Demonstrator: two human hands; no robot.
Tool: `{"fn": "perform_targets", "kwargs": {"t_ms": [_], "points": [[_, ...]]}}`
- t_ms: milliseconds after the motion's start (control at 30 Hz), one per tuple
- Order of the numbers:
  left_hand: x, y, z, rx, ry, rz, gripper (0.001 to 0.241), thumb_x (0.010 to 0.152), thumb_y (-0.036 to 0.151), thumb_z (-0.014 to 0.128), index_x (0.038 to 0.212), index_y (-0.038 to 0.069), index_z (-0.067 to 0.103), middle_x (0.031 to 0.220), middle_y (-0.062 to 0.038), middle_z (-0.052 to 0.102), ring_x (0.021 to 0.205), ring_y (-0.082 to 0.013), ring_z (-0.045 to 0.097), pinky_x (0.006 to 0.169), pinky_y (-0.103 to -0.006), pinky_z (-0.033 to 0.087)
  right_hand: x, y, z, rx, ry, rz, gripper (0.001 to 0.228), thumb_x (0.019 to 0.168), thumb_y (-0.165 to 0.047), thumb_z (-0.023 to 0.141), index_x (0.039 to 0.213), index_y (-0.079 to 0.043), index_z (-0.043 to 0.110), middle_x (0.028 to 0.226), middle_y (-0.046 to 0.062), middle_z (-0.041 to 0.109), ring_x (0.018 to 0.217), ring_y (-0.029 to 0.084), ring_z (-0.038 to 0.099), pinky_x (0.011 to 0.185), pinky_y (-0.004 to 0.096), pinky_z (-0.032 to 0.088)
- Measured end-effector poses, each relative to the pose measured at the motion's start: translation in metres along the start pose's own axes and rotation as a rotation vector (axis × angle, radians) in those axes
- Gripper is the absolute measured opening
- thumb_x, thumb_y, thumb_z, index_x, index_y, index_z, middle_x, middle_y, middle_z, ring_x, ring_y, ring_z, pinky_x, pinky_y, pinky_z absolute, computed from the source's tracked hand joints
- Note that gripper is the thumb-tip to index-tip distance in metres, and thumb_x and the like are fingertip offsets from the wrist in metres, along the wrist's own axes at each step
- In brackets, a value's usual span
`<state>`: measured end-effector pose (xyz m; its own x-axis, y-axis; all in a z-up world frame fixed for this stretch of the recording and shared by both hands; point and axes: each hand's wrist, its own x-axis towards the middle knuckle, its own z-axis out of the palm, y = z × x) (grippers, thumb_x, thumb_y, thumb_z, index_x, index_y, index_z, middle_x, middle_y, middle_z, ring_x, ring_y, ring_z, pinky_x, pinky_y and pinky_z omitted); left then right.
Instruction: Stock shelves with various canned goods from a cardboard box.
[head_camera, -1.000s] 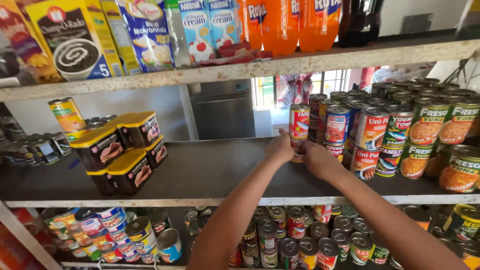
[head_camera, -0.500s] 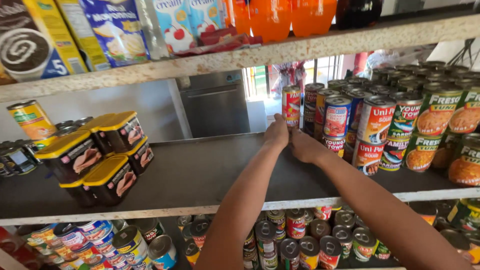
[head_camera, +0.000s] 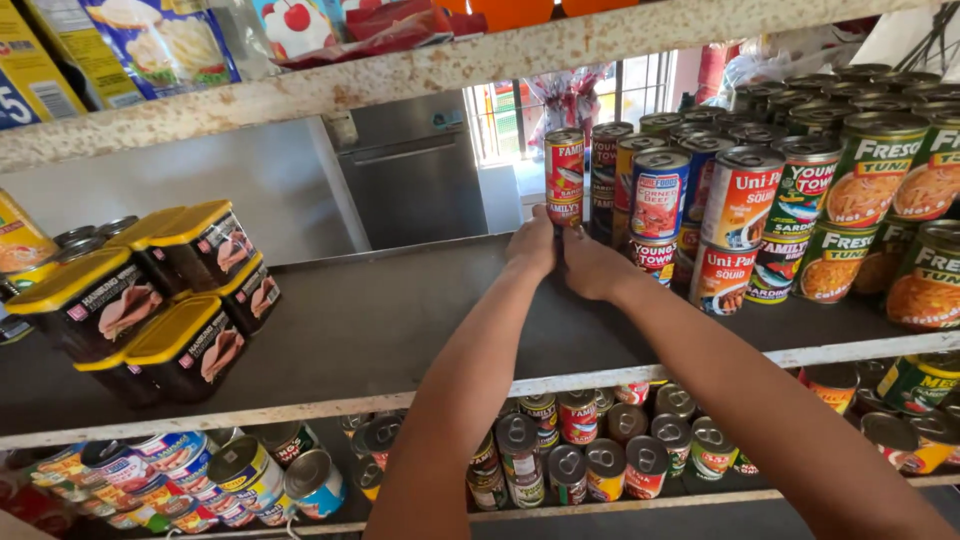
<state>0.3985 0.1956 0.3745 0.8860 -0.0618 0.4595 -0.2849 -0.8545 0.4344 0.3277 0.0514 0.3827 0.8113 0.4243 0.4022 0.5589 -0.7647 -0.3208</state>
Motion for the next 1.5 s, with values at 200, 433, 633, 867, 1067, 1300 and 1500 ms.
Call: {"fn": "perform_targets", "kwargs": {"t_ms": [200, 433, 633, 867, 1067, 1300, 1500], "points": [[-0.011, 0.011, -0.016, 0.034, -0.006, -0.022, 0.041, 0.093, 0.023, 0.062, 0.124, 0.004, 0.044, 0.110, -0.025, 0.072, 0.108, -0.0429, 0.069, 0.089, -0.0544, 0.054, 0.000, 0.006, 0.004, -0.039, 0.001, -0.025, 0.050, 0.087, -0.010, 0.056, 0.130, 0.013, 0.044, 0.134, 0.038, 0.053, 0.125, 0.048, 0.055, 0.104, 0.049, 0.046], [-0.023, 0.022, -0.023, 0.027, -0.008, -0.033, 0.032, 0.097, 0.022, 0.059, 0.123, 0.006, 0.048, 0.112, -0.025, 0.072, 0.110, -0.0432, 0.068, 0.089, -0.0562, 0.053, -0.007, -0.001, -0.001, -0.087, -0.051, 0.007, 0.056, 0.087, -0.010, 0.057, 0.136, 0.012, 0.042, 0.142, 0.038, 0.044, 0.127, 0.048, 0.053, 0.107, 0.049, 0.044], [-0.030, 0.026, -0.046, 0.090, -0.032, -0.046, 0.075, 0.091, 0.022, 0.066, 0.146, -0.008, 0.024, 0.115, -0.033, 0.065, 0.108, -0.0445, 0.066, 0.089, -0.0509, 0.053, -0.047, -0.044, -0.041, 0.000, -0.001, -0.195, 0.057, 0.087, -0.009, 0.060, 0.141, 0.001, 0.045, 0.137, 0.030, 0.054, 0.123, 0.047, 0.056, 0.104, 0.050, 0.045], [-0.225, 0.130, -0.123, -0.339, 0.247, 0.535, 0.037, 0.094, -0.001, 0.056, 0.130, 0.006, 0.060, 0.122, -0.019, 0.070, 0.108, -0.0365, 0.071, 0.093, -0.0435, 0.057, -0.212, -0.077, -0.081, 0.587, 0.363, -0.333, 0.042, 0.096, -0.002, 0.065, 0.138, 0.001, 0.058, 0.131, 0.015, 0.067, 0.115, 0.025, 0.067, 0.098, 0.034, 0.054], [-0.378, 0.180, 0.000, -0.692, -0.073, 0.403, 0.045, 0.098, 0.000, 0.060, 0.142, 0.009, 0.058, 0.138, -0.015, 0.065, 0.123, -0.0347, 0.069, 0.101, -0.0383, 0.057, -0.389, 0.025, -0.025, 0.866, 0.151, 0.031, 0.021, 0.095, -0.003, 0.068, 0.116, -0.004, 0.073, 0.113, 0.005, 0.074, 0.103, 0.014, 0.068, 0.088, 0.029, 0.056], [-0.508, 0.135, 0.236, -0.663, -0.436, 0.098, 0.036, 0.103, 0.019, 0.063, 0.135, 0.004, 0.064, 0.127, -0.020, 0.069, 0.118, -0.0374, 0.068, 0.098, -0.0424, 0.055, -0.560, 0.165, 0.166, 1.072, -0.201, 0.444, 0.019, 0.102, -0.011, 0.061, 0.111, -0.001, 0.074, 0.108, 0.007, 0.071, 0.102, 0.017, 0.065, 0.090, 0.032, 0.052], [-0.640, 0.062, 0.374, -0.512, -0.623, -0.140, 0.032, 0.096, 0.018, 0.061, 0.126, 0.008, 0.068, 0.118, -0.018, 0.072, 0.110, -0.0368, 0.069, 0.092, -0.0454, 0.056, -0.682, 0.163, 0.326, 0.874, -0.390, 0.812, 0.026, 0.097, -0.023, 0.068, 0.118, -0.008, 0.076, 0.094, 0.006, 0.075, 0.080, 0.016, 0.063, 0.070, 0.034, 0.052]]}}
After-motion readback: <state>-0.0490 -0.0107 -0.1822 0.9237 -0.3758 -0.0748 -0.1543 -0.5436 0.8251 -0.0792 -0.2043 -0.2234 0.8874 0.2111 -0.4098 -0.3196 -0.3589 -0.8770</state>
